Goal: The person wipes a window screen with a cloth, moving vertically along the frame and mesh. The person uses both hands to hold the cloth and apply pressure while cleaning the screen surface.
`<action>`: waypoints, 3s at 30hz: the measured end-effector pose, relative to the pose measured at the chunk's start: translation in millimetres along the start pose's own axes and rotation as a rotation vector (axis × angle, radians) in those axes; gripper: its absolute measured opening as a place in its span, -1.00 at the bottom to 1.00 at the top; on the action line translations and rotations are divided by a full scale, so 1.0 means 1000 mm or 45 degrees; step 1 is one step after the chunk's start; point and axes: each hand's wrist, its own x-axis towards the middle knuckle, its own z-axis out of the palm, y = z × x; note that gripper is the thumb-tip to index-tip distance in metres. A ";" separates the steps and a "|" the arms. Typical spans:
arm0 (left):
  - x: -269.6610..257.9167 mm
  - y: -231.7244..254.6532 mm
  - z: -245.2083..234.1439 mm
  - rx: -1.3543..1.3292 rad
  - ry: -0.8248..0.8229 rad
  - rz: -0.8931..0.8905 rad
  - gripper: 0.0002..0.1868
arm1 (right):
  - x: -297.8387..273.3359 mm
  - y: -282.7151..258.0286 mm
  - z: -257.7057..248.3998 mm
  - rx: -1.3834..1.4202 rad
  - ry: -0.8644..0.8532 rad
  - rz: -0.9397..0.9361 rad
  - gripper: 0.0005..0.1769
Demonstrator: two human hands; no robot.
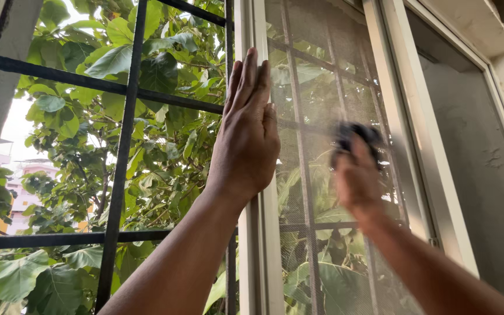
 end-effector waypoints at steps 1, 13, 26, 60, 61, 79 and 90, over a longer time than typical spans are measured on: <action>-0.001 0.001 0.000 -0.019 -0.005 -0.008 -0.42 | -0.006 -0.018 0.007 0.075 -0.037 -0.120 -0.35; -0.028 0.012 -0.012 -0.106 -0.039 -0.046 -0.37 | -0.044 0.021 -0.025 -0.047 -0.171 0.263 -0.31; -0.056 0.026 -0.022 -0.375 -0.061 -0.104 -0.06 | -0.118 -0.082 0.007 0.070 0.003 -0.451 -0.32; -0.110 0.059 -0.050 -0.504 -0.110 -0.316 -0.04 | -0.143 0.061 -0.048 -0.429 0.106 -0.128 -0.36; -0.110 0.060 -0.049 -0.486 -0.103 -0.315 -0.05 | -0.144 0.062 -0.048 -0.369 0.090 -0.052 -0.38; -0.112 0.057 -0.052 -0.485 -0.075 -0.272 -0.06 | -0.169 0.015 -0.050 -0.162 -0.171 0.427 -0.29; -0.145 0.069 -0.056 -0.544 -0.099 -0.448 -0.29 | -0.210 -0.069 0.000 0.153 -0.041 -0.001 -0.30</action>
